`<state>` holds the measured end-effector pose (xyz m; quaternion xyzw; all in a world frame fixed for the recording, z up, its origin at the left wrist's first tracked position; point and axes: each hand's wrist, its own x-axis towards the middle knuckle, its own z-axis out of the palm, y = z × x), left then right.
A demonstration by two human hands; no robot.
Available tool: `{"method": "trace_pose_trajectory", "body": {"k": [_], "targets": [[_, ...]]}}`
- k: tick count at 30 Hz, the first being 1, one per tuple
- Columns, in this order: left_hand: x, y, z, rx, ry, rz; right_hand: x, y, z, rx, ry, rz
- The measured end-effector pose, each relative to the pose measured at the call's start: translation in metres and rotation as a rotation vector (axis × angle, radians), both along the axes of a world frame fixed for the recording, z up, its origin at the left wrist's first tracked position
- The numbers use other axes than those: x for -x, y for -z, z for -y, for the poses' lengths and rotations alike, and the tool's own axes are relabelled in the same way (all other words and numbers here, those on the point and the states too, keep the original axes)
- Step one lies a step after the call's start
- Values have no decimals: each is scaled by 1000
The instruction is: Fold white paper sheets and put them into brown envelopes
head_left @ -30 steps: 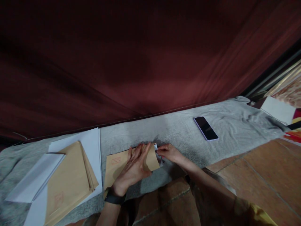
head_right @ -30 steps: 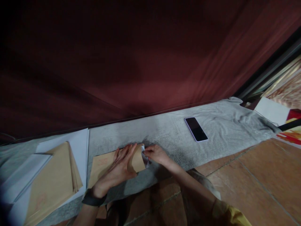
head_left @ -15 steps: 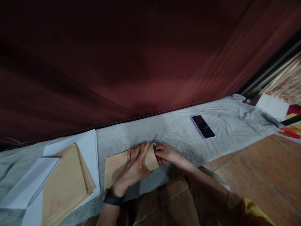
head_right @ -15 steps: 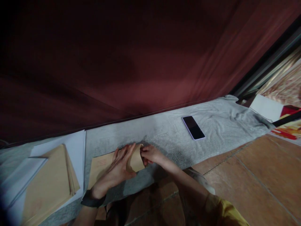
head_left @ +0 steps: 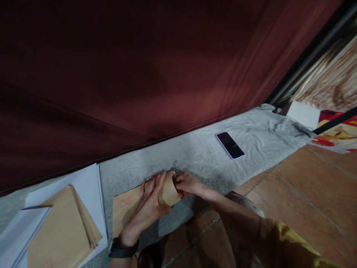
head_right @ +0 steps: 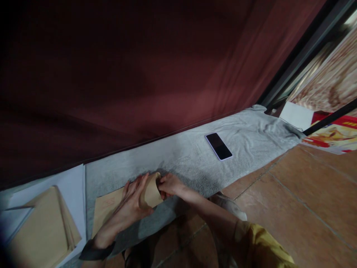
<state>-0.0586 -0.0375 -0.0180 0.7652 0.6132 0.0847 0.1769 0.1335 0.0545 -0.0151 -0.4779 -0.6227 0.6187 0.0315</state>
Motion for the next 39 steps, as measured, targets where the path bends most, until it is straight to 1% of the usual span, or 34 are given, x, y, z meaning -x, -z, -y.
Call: {"method": "trace_pose_trajectory", "body": {"k": [5, 10, 12, 16, 17, 19, 25, 30, 32, 34, 37, 39], "targets": [[1, 4, 0, -33, 7, -2, 2, -1, 4, -76, -26, 28], [1, 7, 2, -62, 27, -32, -4, -1, 1, -118, -68, 17], [2, 6, 2, -74, 41, -46, -9, -1, -4, -215, -60, 44], [2, 4, 5, -91, 79, -56, -16, 3, -12, -528, 93, 184], [1, 4, 5, -95, 90, -57, -17, 4, -13, -580, 117, 200], [0, 3, 8, -104, 107, -54, -18, 7, -13, -633, 114, 201], [-10, 3, 20, -106, 143, -61, -19, 15, -11, -628, -9, 132], [-17, 11, 27, -150, 174, -76, -21, 19, -11, -610, -12, 71], [-19, 14, 28, -151, 172, -73, -22, 21, -10, -556, -10, 9], [-20, 16, 28, -145, 160, -58, -21, 24, -8, -462, 7, -58], [-23, 18, 29, -131, 131, -16, -18, 28, -4, -314, 74, -131], [-25, 17, 30, -126, 115, 16, -17, 29, -1, -272, 107, -156]]}}
